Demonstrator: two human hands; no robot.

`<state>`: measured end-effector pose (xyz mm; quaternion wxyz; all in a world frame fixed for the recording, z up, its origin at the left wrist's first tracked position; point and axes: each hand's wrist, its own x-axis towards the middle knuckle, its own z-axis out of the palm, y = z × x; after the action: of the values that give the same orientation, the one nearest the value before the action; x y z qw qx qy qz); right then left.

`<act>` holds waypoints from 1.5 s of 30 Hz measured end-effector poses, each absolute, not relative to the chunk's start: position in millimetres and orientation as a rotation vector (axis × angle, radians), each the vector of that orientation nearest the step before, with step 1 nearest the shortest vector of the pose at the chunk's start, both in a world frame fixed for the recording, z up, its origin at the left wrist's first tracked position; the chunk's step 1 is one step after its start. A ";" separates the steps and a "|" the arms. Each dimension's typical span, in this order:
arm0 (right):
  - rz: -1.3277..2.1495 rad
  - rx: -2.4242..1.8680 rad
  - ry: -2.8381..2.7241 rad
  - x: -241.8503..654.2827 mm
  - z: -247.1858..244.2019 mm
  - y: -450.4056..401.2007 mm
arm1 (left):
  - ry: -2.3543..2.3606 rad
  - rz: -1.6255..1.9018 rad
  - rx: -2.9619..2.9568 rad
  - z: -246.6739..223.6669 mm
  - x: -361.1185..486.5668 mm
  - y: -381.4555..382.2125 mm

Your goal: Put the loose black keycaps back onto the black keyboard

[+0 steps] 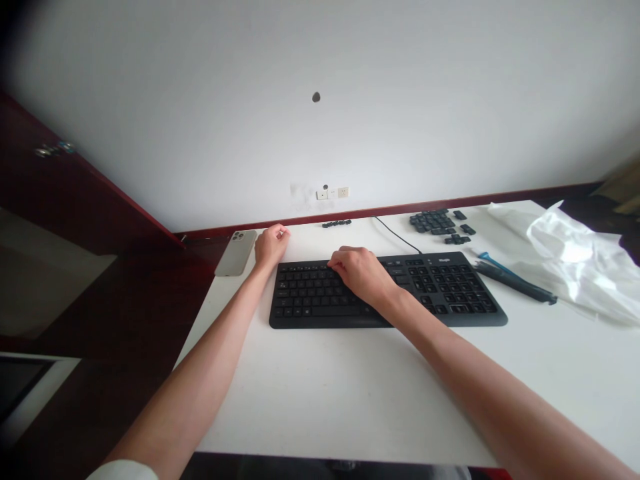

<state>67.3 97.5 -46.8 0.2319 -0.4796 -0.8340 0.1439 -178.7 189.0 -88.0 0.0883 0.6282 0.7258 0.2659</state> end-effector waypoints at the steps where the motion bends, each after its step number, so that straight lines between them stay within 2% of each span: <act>1: 0.424 -1.302 -2.292 68.8 -46.6 98.8 | 2.159 0.795 1.875 -88.1 -178.5 189.0; 10: 0.499 -1.207 -2.265 76.7 -49.7 104.9 | 2.168 0.789 1.870 -87.4 -178.0 189.6; 20: 0.206 -1.311 -2.441 64.6 -44.2 94.7 | 2.163 0.794 1.868 -87.5 -178.4 189.5; 28: 0.403 -1.295 -2.328 68.5 -42.3 97.7 | 2.167 0.792 1.867 -87.9 -178.1 189.5; 45: 0.428 -1.230 -2.335 71.7 -43.4 101.0 | 2.178 0.784 1.876 -87.2 -177.5 189.2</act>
<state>71.7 101.0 -43.4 0.2318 -0.4475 -0.8496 0.1559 -177.5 189.2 -87.2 0.0810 0.6276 0.7285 0.2622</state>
